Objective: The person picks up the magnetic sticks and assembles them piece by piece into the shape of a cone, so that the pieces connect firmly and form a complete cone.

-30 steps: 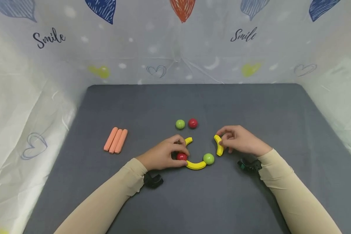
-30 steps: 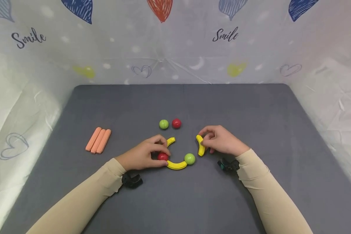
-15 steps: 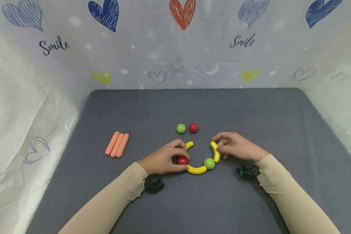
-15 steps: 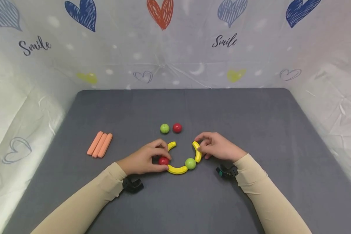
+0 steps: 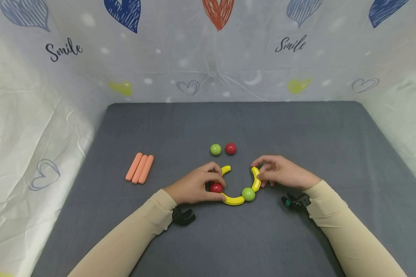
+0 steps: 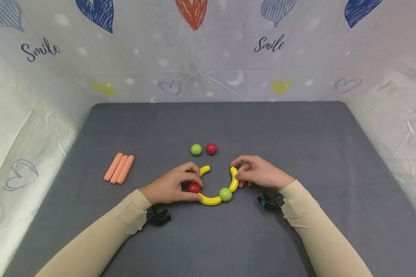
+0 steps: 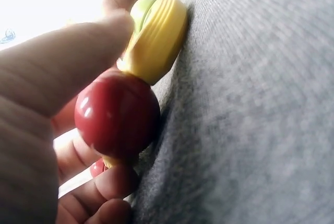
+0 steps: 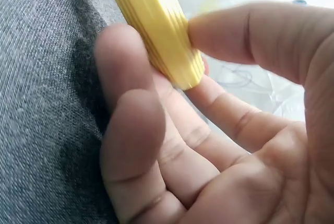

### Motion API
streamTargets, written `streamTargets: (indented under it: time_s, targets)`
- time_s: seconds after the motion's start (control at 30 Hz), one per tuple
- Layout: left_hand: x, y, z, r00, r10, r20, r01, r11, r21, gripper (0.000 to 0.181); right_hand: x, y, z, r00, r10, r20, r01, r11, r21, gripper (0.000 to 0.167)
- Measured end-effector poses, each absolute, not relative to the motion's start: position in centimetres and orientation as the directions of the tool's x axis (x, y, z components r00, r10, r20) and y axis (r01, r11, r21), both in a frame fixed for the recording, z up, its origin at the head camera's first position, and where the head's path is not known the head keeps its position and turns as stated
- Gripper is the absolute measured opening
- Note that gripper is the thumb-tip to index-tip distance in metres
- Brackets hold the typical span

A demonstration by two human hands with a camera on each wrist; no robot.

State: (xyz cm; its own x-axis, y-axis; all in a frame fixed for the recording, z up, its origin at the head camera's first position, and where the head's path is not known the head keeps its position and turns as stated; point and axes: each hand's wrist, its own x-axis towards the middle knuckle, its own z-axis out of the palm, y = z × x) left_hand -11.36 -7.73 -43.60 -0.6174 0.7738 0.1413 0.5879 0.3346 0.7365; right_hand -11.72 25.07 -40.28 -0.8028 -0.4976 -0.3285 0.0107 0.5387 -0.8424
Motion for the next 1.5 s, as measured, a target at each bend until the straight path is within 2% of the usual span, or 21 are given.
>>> streamTargets:
  time_s: [0.17, 0.3, 0.43, 0.8, 1.07, 1.17, 1.3, 1.5]
  targets:
    - [-11.5, -7.7, -43.7, -0.627, 0.752, 0.204, 0.644, 0.353, 0.678, 0.023, -11.4, 24.6, -40.2, -0.787, -0.525, -0.324, 0.0, 0.526, -0.85, 0.036]
    - [-11.5, -7.8, -43.8, -0.638, 0.727, 0.254, 0.694, 0.4, 0.598, 0.015, -11.1, 24.0, -40.2, -0.783, -0.552, -0.287, -0.057, 0.523, -0.85, 0.036]
    - [-11.5, -7.9, -43.7, -0.632, 0.723, 0.28, 0.717, 0.408, 0.565, 0.012, -10.8, 23.4, -40.2, -0.789, -0.556, -0.262, -0.119, 0.557, -0.822, 0.035]
    - [-11.7, -7.9, -43.9, -0.626, 0.725, 0.288, 0.728, 0.41, 0.55, 0.011, -10.7, 22.4, -40.7, -0.787, -0.571, -0.234, -0.223, 0.616, -0.756, 0.033]
    - [-11.6, -7.9, -43.8, -0.629, 0.731, 0.265, 0.705, 0.393, 0.591, 0.019, -11.4, 21.8, -39.8, -0.75, -0.606, -0.264, -0.224, 0.609, -0.761, 0.035]
    - [-11.5, -8.0, -43.7, -0.638, 0.727, 0.255, 0.695, 0.402, 0.596, 0.022, -12.1, 21.9, -39.4, -0.767, -0.586, -0.262, -0.217, 0.621, -0.753, 0.032]
    - [-11.6, -8.1, -43.6, -0.646, 0.72, 0.255, 0.689, 0.406, 0.6, 0.021, -13.5, 21.7, -38.9, -0.825, -0.53, -0.195, -0.237, 0.638, -0.733, 0.026]
    - [-11.5, -8.1, -43.8, -0.651, 0.72, 0.239, 0.675, 0.406, 0.616, 0.02, -15.8, 21.0, -38.7, -0.868, -0.481, -0.125, -0.247, 0.635, -0.732, 0.031]
